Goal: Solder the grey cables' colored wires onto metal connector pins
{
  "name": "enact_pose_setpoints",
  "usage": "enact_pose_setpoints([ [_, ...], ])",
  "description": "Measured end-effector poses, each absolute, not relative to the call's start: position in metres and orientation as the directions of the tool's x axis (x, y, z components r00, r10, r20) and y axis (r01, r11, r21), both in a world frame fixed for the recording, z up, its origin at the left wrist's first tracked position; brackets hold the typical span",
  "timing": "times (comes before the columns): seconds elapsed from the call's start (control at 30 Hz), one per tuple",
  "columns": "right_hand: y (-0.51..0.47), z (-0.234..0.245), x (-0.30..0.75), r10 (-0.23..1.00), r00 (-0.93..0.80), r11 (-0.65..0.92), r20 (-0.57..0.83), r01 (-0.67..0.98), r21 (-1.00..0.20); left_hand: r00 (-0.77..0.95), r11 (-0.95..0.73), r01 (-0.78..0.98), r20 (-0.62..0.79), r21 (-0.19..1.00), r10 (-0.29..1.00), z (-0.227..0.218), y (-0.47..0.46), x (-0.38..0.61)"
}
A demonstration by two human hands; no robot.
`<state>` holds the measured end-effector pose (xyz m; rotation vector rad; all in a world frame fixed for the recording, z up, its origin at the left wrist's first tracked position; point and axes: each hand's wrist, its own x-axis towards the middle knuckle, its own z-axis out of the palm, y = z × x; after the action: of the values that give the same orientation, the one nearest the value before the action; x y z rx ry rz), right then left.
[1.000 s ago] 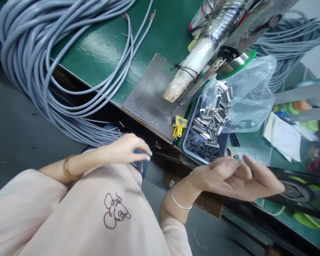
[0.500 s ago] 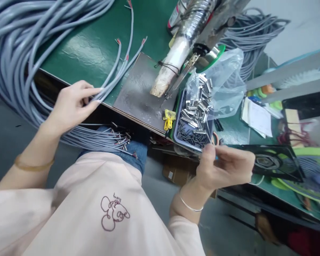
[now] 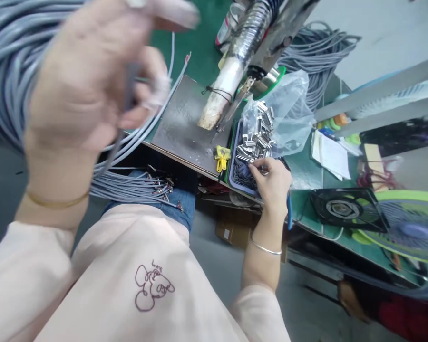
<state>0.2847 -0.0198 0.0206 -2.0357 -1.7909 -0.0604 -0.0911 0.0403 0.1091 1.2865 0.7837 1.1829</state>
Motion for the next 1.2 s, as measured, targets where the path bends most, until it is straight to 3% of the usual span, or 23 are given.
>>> enact_pose_setpoints([
  [0.03, -0.020, 0.021, 0.284, 0.932, 0.154, -0.056, 0.329, 0.956, -0.289, 0.350, -0.088, -0.288, 0.191, 0.953, 0.917, 0.114, 0.033, -0.075],
  [0.1, -0.023, 0.023, 0.285, 0.900, 0.148, -0.007, 0.409, 0.945, -0.326, 0.682, 0.183, -0.402, 0.159, 0.897, 0.714, 0.107, 0.018, -0.043],
  [0.17, -0.027, 0.026, 0.289, 0.827, 0.200, 0.030, 0.525, 0.918, -0.397, 0.784, 0.409, -0.391, 0.066, 0.824, 0.617, 0.079, 0.004, -0.019],
  [0.27, -0.032, 0.034, 0.302, 0.705, 0.313, 0.055, 0.637, 0.871, -0.488, 0.645, 0.475, -0.420, -0.113, 0.774, 0.756, 0.027, -0.009, -0.005],
  [0.4, -0.036, 0.047, 0.308, 0.509, 0.349, 0.281, 0.787, 0.797, -0.535, 0.333, 0.298, -0.367, -0.175, 0.881, 0.927, -0.006, -0.012, -0.014],
  [0.43, -0.037, 0.049, 0.301, 0.397, 0.371, 0.362, 0.840, 0.777, -0.515, 0.315, 0.292, -0.368, -0.177, 0.883, 0.932, -0.006, -0.011, -0.015],
  [0.57, -0.044, 0.054, 0.244, 0.302, 0.441, 0.459, 0.845, 0.710, -0.534, 0.390, 0.387, -0.442, -0.216, 0.809, 0.895, 0.002, -0.006, -0.009],
  [0.63, -0.048, 0.049, 0.211, 0.389, 0.492, 0.428, 0.779, 0.652, -0.626, 0.409, 0.406, -0.467, -0.215, 0.786, 0.887, 0.004, -0.005, -0.002],
  [0.7, -0.052, 0.040, 0.186, 0.551, 0.505, 0.389, 0.664, 0.548, -0.741, 0.411, 0.403, -0.474, -0.208, 0.783, 0.888, 0.005, -0.004, 0.005],
  [0.8, -0.055, 0.024, 0.164, 0.739, 0.438, 0.320, 0.511, 0.440, -0.839, 0.401, 0.390, -0.463, -0.204, 0.796, 0.893, 0.005, -0.005, 0.011],
  [0.87, -0.056, 0.015, 0.156, 0.771, 0.409, 0.285, 0.489, 0.465, -0.838, 0.403, 0.381, -0.443, -0.199, 0.812, 0.893, 0.006, -0.006, 0.014],
  [1.07, -0.060, 0.005, 0.151, 0.715, 0.357, 0.269, 0.601, 0.653, -0.708, 0.378, 0.297, -0.375, -0.148, 0.878, 0.914, 0.008, -0.009, 0.019],
  [1.2, -0.060, 0.008, 0.157, 0.823, 0.301, 0.222, 0.481, 0.610, -0.761, 0.409, 0.273, -0.334, -0.122, 0.902, 0.904, 0.008, -0.011, 0.022],
])
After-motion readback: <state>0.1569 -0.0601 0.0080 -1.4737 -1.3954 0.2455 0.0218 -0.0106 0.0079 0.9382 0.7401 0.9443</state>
